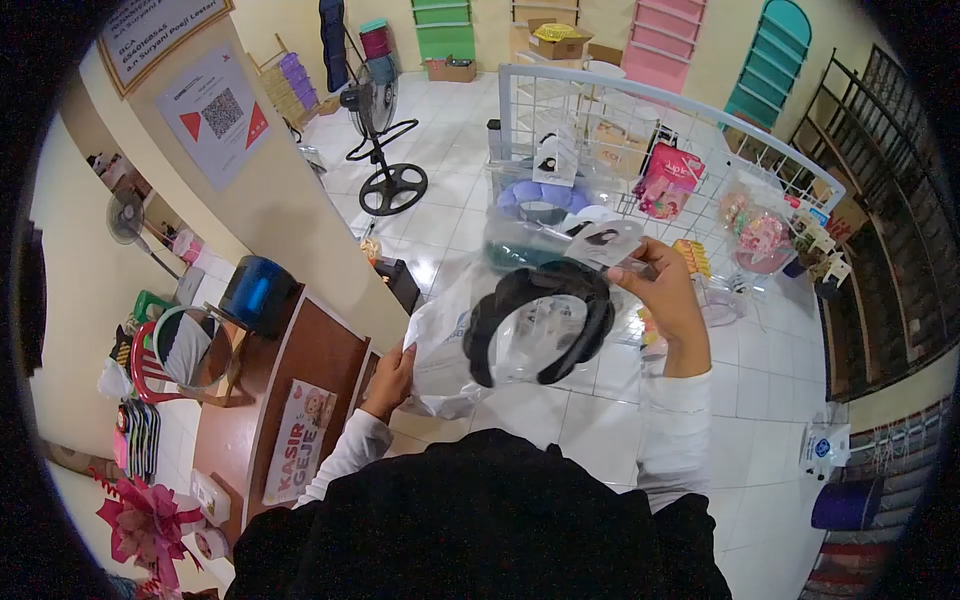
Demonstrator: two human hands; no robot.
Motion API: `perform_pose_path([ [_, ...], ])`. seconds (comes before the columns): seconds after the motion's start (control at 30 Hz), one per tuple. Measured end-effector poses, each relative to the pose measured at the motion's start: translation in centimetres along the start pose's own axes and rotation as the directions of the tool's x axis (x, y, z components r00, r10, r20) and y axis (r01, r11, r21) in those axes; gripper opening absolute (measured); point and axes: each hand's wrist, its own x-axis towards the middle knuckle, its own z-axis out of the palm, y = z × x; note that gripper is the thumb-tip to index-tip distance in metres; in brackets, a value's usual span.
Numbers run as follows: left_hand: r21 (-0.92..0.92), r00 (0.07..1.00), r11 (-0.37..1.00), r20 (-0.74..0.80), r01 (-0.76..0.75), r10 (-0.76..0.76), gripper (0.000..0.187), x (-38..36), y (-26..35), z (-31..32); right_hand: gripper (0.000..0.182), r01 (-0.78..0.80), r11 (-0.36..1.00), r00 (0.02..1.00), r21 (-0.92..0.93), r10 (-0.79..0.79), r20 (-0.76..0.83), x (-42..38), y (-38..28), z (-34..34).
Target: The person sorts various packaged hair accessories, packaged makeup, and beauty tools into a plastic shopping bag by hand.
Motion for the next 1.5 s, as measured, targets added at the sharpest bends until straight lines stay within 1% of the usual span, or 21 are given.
perform_pose_path([
  [0.1,-0.130,0.997,0.988,-0.003,-0.081,0.081,0.036,-0.3,0.0,0.6,0.016,-0.149,0.941,0.986,0.305,0.166,-0.032,-1.6,4.3,1.1],
  [0.13,-0.149,0.997,0.986,0.002,-0.073,0.074,0.037,-0.5,-0.2,0.8,0.009,-0.250,0.898,0.958,0.362,0.283,-0.042,-2.7,4.4,2.3],
  [0.17,-0.166,0.998,0.984,0.008,-0.065,0.067,0.037,-0.7,-0.6,1.1,0.007,-0.123,0.879,0.982,0.462,0.176,-0.074,-3.2,8.5,3.1],
  [0.2,-0.182,0.998,0.982,0.014,-0.058,0.062,0.037,-0.9,-0.9,1.3,0.007,-0.202,0.834,0.942,0.514,0.309,-0.130,-4.2,8.9,4.7],
  [0.23,-0.252,1.000,0.968,0.012,0.004,-0.001,0.039,-1.1,-1.0,1.5,0.007,-0.272,0.776,0.882,0.568,0.438,-0.176,-5.4,9.2,6.1],
  [0.3,-0.387,0.991,0.913,0.018,0.127,-0.130,0.042,-1.7,-1.1,2.0,0.009,-0.387,0.683,0.824,0.620,0.557,-0.100,-7.9,11.7,6.1],
  [0.33,-0.415,0.992,0.905,-0.042,0.090,-0.118,0.041,-2.0,-1.2,2.4,0.009,-0.391,0.688,0.825,0.612,0.557,-0.099,-9.1,13.7,5.7],
  [0.4,-0.464,0.982,0.886,-0.168,0.002,-0.091,0.039,-2.3,-1.2,3.1,0.008,-0.426,0.698,0.809,0.576,0.579,-0.102,-11.1,15.2,5.4],
  [0.47,-0.378,0.990,0.925,-0.138,-0.035,-0.019,0.037,-3.2,-0.7,3.4,0.008,-0.495,0.711,0.789,0.500,0.608,-0.084,-12.8,15.5,4.7],
  [0.57,-0.294,0.997,0.954,-0.069,-0.051,0.032,0.035,-4.7,-0.8,5.0,0.010,-0.499,0.823,0.850,0.272,0.526,-0.031,-15.2,17.4,3.5],
  [0.6,-0.272,0.998,0.961,-0.043,-0.049,0.039,0.034,-5.2,-0.1,5.4,0.011,-0.512,0.844,0.848,0.161,0.526,-0.062,-15.6,16.0,3.9],
  [0.7,-0.170,0.994,0.981,0.039,-0.096,0.104,0.033,-7.9,2.4,6.2,0.012,-0.499,0.865,0.864,-0.053,0.491,-0.114,-17.8,16.9,4.0],
  [0.83,-0.053,0.982,0.991,0.134,-0.126,0.132,0.031,-11.8,4.0,7.5,0.011,-0.559,0.819,0.822,-0.129,0.526,-0.220,-21.7,16.6,2.3],
  [0.93,0.003,0.971,0.982,0.146,-0.190,0.188,0.032,-14.8,4.3,8.7,0.015,-0.534,0.788,0.834,-0.308,0.431,-0.344,-25.8,15.3,0.3],
  [1.03,0.109,0.928,0.943,0.243,-0.316,0.282,0.034,-18.1,4.7,10.8,0.016,-0.380,0.772,0.895,-0.510,0.168,-0.413,-30.3,14.8,-1.5],
  [1.13,0.198,0.866,0.889,0.390,-0.412,0.314,0.042,-22.0,5.4,13.5,0.014,-0.412,0.791,0.825,-0.453,0.113,-0.553,-34.3,13.6,-2.2],
  [1.23,0.218,0.802,0.864,0.523,-0.454,0.289,0.051,-25.6,7.0,15.1,0.011,-0.438,0.857,0.736,-0.271,0.169,-0.656,-37.8,12.7,-2.4],
  [1.27,0.203,0.778,0.861,0.557,-0.467,0.291,0.055,-26.3,6.8,15.6,0.011,-0.423,0.883,0.732,-0.205,0.200,-0.651,-38.8,12.9,-2.1],
  [1.33,0.160,0.773,0.872,0.555,-0.462,0.308,0.055,-27.6,6.8,16.1,0.009,-0.387,0.919,0.730,-0.068,0.261,-0.631,-40.8,13.8,-0.9],
  [1.43,0.128,0.770,0.902,0.578,-0.413,0.271,0.052,-28.6,6.5,16.3,0.015,-0.434,0.836,0.707,0.336,0.548,-0.447,-42.8,13.5,0.8],
  [1.5,0.093,0.766,0.926,0.596,-0.366,0.243,0.051,-29.1,6.0,16.4,0.016,-0.449,0.812,0.676,0.374,0.582,-0.452,-43.4,14.5,0.8],
])
